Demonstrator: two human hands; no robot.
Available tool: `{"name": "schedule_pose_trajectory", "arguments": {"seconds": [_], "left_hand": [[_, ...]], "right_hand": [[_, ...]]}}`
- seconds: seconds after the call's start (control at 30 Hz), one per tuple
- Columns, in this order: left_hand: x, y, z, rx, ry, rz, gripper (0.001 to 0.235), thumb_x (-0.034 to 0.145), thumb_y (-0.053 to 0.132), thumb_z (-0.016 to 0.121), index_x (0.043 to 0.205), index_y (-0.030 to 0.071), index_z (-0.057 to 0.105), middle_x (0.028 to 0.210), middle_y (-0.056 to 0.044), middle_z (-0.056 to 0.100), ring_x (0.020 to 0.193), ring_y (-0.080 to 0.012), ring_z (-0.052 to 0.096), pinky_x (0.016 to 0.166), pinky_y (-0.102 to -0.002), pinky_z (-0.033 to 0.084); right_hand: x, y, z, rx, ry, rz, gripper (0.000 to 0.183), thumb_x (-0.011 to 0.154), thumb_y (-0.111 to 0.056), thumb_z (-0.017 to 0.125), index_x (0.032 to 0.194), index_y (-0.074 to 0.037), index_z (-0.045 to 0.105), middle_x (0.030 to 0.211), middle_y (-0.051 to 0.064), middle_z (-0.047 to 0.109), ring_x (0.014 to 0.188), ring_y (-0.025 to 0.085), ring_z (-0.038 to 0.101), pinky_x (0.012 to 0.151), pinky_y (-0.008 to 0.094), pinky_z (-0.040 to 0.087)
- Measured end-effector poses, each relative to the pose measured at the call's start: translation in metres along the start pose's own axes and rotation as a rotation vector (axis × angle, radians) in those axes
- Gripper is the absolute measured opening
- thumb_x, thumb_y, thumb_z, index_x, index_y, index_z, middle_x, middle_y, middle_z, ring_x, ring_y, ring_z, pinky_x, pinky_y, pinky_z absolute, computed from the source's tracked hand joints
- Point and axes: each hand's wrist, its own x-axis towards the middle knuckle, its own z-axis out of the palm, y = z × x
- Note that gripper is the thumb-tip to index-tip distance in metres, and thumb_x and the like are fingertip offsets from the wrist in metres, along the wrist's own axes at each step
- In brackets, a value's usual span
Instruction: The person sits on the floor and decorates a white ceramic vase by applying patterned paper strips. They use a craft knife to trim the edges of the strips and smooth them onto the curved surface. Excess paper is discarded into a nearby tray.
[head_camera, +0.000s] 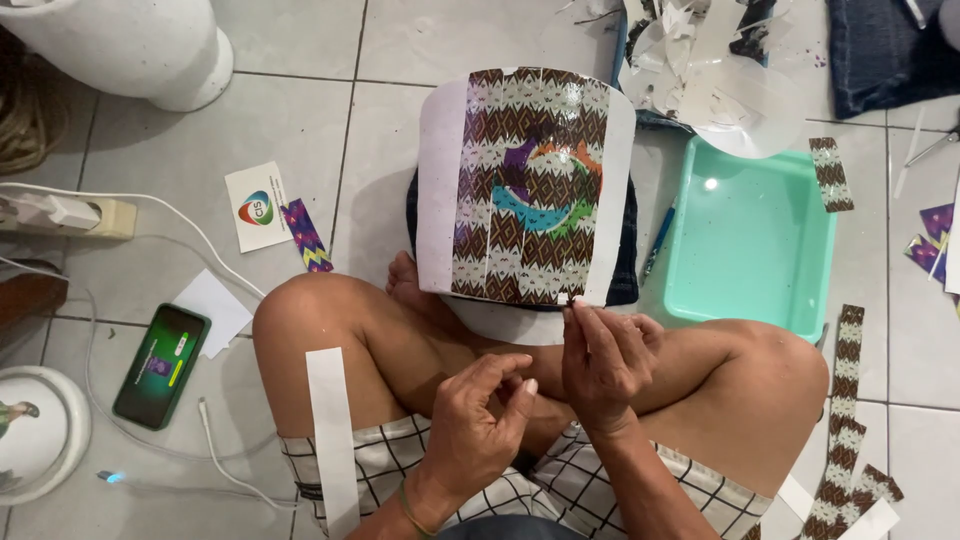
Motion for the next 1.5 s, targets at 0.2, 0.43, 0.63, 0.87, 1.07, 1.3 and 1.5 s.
{"name": "schedule_pose_trajectory", "arguments": {"seconds": [0.2,0.43,0.63,0.87,1.07,1.3,1.5], "left_hand": [[-0.005,-0.005,-0.003,-0.049,-0.017,-0.053,0.017,0.087,0.012,0.063,0.102,0.004,0.066,0.078,-0.004,0.066,0.066,-0.0153,0.064,0.059,-0.029,0.055],[-0.005,-0.002,-0.003,-0.067,-0.016,-0.059,0.018,0.088,0.012,0.062,0.102,0.003,0.067,0.081,-0.005,0.067,0.070,-0.0157,0.065,0.063,-0.029,0.057],[-0.001,0.000,-0.002,-0.087,0.002,-0.048,0.023,0.090,0.016,0.064,0.110,0.005,0.064,0.091,-0.006,0.064,0.077,-0.0164,0.066,0.064,-0.027,0.057],[0.007,0.009,0.002,-0.175,-0.051,0.143,0.026,0.094,0.013,0.065,0.118,0.004,0.063,0.101,-0.011,0.064,0.085,-0.0194,0.068,0.070,-0.027,0.060],[0.005,0.007,0.006,-0.099,-0.001,0.229,0.017,0.090,0.002,0.066,0.107,0.000,0.066,0.095,-0.013,0.067,0.082,-0.0222,0.069,0.074,-0.030,0.061],[-0.006,-0.009,0.009,0.159,-0.008,0.387,0.020,0.082,-0.009,0.062,0.100,-0.002,0.063,0.088,-0.012,0.065,0.073,-0.0253,0.064,0.065,-0.036,0.055],[-0.008,-0.003,0.014,-0.342,-0.003,-0.409,0.007,0.084,0.006,0.070,0.078,0.006,0.073,0.063,-0.001,0.068,0.058,-0.0082,0.063,0.058,-0.022,0.053]], "right_hand": [[-0.015,0.000,-0.009,0.115,-0.093,0.112,0.007,0.089,0.003,0.067,0.088,0.000,0.062,0.079,0.011,0.067,0.069,0.020,0.059,0.076,0.036,0.041],[0.000,-0.008,-0.024,0.250,-0.141,0.314,0.006,0.095,0.003,0.059,0.100,0.004,0.063,0.089,0.015,0.066,0.079,0.022,0.063,0.070,0.029,0.054],[-0.009,-0.023,-0.047,0.780,-0.339,0.810,0.019,0.095,-0.002,0.049,0.103,0.000,0.066,0.082,0.008,0.061,0.077,0.015,0.058,0.074,0.024,0.048],[-0.040,-0.017,-0.060,1.485,-0.180,1.296,0.028,0.086,0.009,0.047,0.105,0.014,0.066,0.108,0.021,0.064,0.101,0.030,0.062,0.089,0.033,0.050],[-0.030,-0.025,-0.068,1.459,-0.271,1.197,0.035,0.083,0.007,0.051,0.114,0.012,0.065,0.103,0.020,0.062,0.096,0.029,0.059,0.087,0.035,0.049],[-0.038,-0.030,-0.079,1.640,-0.358,1.384,0.057,0.083,-0.008,0.055,0.135,0.014,0.050,0.106,0.022,0.063,0.087,0.029,0.060,0.081,0.039,0.047],[-0.021,0.039,-0.078,0.547,-0.389,1.302,0.032,0.090,0.000,0.059,0.120,-0.001,0.067,0.096,0.011,0.071,0.087,0.015,0.065,0.084,0.024,0.052]]}}
